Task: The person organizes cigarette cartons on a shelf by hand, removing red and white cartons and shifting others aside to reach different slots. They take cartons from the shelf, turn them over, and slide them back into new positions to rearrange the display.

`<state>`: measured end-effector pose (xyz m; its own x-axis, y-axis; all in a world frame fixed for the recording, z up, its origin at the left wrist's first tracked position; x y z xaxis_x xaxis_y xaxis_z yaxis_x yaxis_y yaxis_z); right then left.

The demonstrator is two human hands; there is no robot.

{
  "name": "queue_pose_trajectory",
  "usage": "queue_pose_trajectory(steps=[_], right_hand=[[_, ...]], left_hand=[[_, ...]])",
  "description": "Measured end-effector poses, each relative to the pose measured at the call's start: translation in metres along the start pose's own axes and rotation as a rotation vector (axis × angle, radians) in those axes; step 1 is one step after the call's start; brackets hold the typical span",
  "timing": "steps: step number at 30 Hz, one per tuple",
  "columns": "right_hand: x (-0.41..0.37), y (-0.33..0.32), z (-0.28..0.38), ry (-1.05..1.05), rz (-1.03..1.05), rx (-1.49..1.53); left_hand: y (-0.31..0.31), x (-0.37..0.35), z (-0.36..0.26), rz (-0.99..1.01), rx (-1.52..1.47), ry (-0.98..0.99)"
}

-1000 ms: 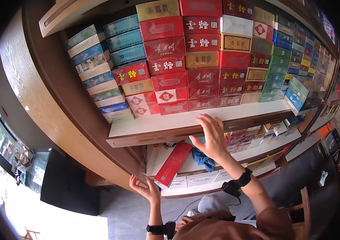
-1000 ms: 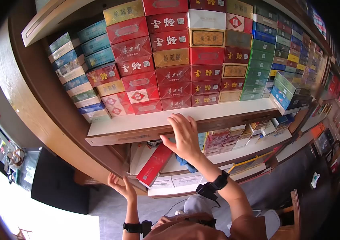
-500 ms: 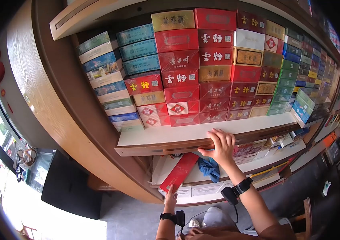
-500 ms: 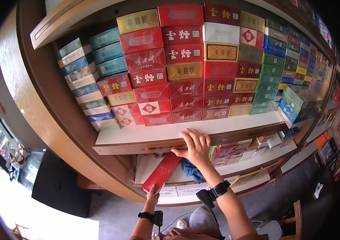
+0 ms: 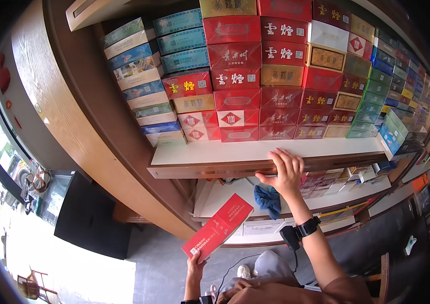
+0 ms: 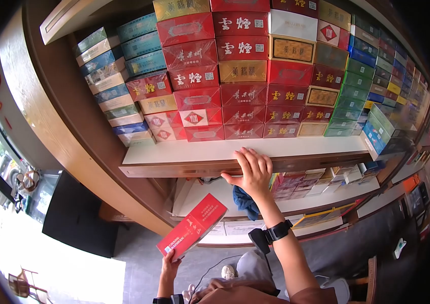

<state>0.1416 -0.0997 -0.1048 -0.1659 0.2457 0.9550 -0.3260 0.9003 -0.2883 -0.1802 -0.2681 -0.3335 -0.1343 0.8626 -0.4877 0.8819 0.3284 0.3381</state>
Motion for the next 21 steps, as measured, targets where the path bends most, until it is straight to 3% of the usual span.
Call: queue_pose_trajectory(steps=[3,7,9,11,13,15,16,18,21], right_hand=[[0.002,-0.009,0.005,0.022,0.012,0.064],[-0.008,-0.056,0.034,0.222,0.14,0.645],[-0.033,-0.072,0.055,0.462,0.38,1.19],[-0.05,-0.091,0.072,0.726,0.672,1.539],[-0.062,-0.101,0.079,0.855,0.647,1.596],[-0.064,-0.109,0.076,1.171,0.572,1.482],[-0.082,-0.099,0.068,1.14,0.4,1.401],[-0.103,-0.092,0.054,1.383,0.295,1.574],[-0.135,-0.082,0.046,1.746,0.177,1.846]], left_hand=[[-0.03,-0.048,-0.012,-0.003,-0.012,0.116],[-0.043,-0.09,-0.026,0.138,-0.124,0.301],[-0.035,-0.101,-0.039,0.112,-0.109,0.341],[-0.022,-0.109,-0.056,0.063,-0.075,0.415],[-0.005,-0.114,-0.08,0.041,0.0,0.421],[0.015,-0.119,-0.105,0.09,0.082,0.413],[0.025,-0.121,-0.117,0.137,0.167,0.407],[0.047,-0.125,-0.142,0.44,0.12,0.481],[0.088,-0.127,-0.166,0.693,0.25,0.716]])
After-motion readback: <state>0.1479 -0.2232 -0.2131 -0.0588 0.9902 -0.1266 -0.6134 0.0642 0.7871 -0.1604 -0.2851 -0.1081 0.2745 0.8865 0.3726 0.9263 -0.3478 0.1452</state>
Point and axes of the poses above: each hand's wrist, its own x-axis towards the middle knuckle, its own y-axis out of the palm, z = x × y, the point moved 1 cm from there along x, towards the middle knuckle, and after that the axes turned 7 degrees about x, right-handed, at the moved point
